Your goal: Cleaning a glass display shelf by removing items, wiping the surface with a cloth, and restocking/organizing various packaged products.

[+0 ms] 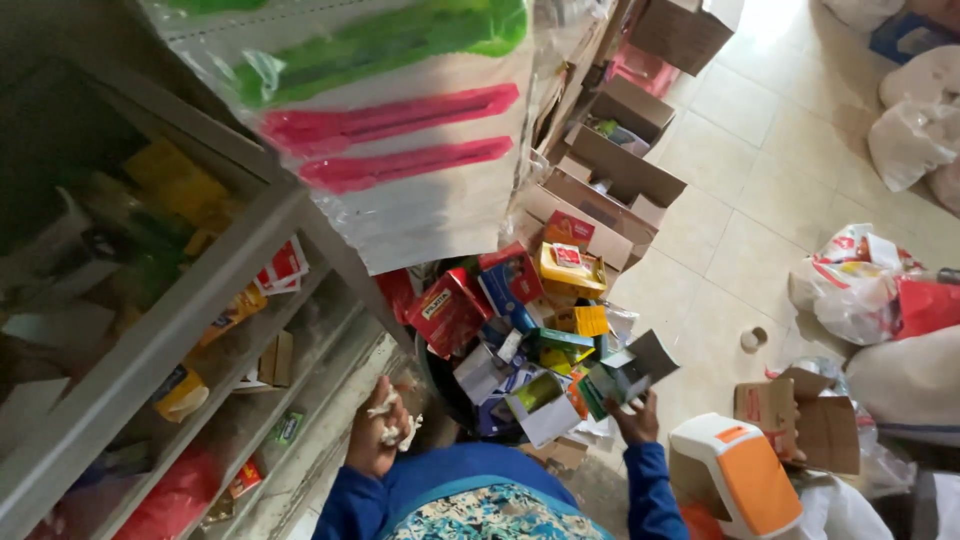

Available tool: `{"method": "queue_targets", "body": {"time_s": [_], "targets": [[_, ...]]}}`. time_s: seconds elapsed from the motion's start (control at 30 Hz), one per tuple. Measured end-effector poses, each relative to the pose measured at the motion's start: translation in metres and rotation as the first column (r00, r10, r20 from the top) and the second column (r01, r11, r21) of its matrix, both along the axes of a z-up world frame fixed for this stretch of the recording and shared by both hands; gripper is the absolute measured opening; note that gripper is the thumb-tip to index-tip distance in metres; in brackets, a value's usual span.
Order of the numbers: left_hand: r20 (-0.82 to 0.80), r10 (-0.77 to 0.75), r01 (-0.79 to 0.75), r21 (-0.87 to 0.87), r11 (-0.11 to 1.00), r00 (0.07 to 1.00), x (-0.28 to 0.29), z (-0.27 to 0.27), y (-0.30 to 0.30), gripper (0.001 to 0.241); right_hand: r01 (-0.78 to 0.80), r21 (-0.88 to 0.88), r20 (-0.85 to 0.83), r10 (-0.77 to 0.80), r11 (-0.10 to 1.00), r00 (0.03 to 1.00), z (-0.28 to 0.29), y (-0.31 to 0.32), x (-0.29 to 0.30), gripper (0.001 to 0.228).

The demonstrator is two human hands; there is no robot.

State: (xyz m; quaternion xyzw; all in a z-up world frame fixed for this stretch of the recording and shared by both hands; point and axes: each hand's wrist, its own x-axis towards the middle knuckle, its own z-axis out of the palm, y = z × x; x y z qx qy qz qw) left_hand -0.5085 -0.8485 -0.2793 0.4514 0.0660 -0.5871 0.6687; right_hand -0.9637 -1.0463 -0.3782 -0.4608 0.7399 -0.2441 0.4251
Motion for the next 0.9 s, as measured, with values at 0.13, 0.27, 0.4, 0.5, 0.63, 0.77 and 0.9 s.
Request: {"method": "queue_targets", "body": {"time_s": [0.13,0.27,0.4,0.5,0.63,0.77,0.9], "targets": [[0.314,-0.05,0.028,0.074,0.997,0.948,-0.007,0.027,0.003,0.042,-0.046,0.066,-0.114,0.053,0.997,0.992,0.084,0.009,0.016,0.092],[0.521,-0.137,0.133,0.044,0.99,0.843,-0.024,0.015,0.008,0.041,-0.278,-0.148,0.094,0.294,0.949,0.951,0.118,0.013,0.024,0.083],[0.713,-0.381,0.389,0.164,0.907,0.589,-0.038,0.068,0.01,0.06,-0.685,-0.427,-0.001,0.757,0.59,0.653,0.166,0.033,0.077,0.098],[0.851,-0.406,0.583,0.153,0.798,0.333,-0.026,0.123,0.033,0.097,-0.719,-0.509,0.253,0.88,0.474,0.402,0.203,0.07,0.14,0.101],[0.817,-0.396,0.542,0.124,0.831,0.42,0.001,0.154,0.107,0.104,-0.784,-0.58,0.286,0.957,0.22,0.057,0.272,0.126,0.238,0.091],[0.914,-0.095,0.341,-0.05,0.939,0.395,0.016,0.189,0.22,0.099,-0.754,-0.628,0.52,0.825,0.193,-0.223,0.271,0.197,0.309,0.09],[0.856,0.13,-0.012,-0.144,0.99,0.501,0.008,0.2,0.33,0.091,-0.781,-0.622,0.417,0.869,0.059,-0.266,0.288,0.291,0.369,0.093]]}}
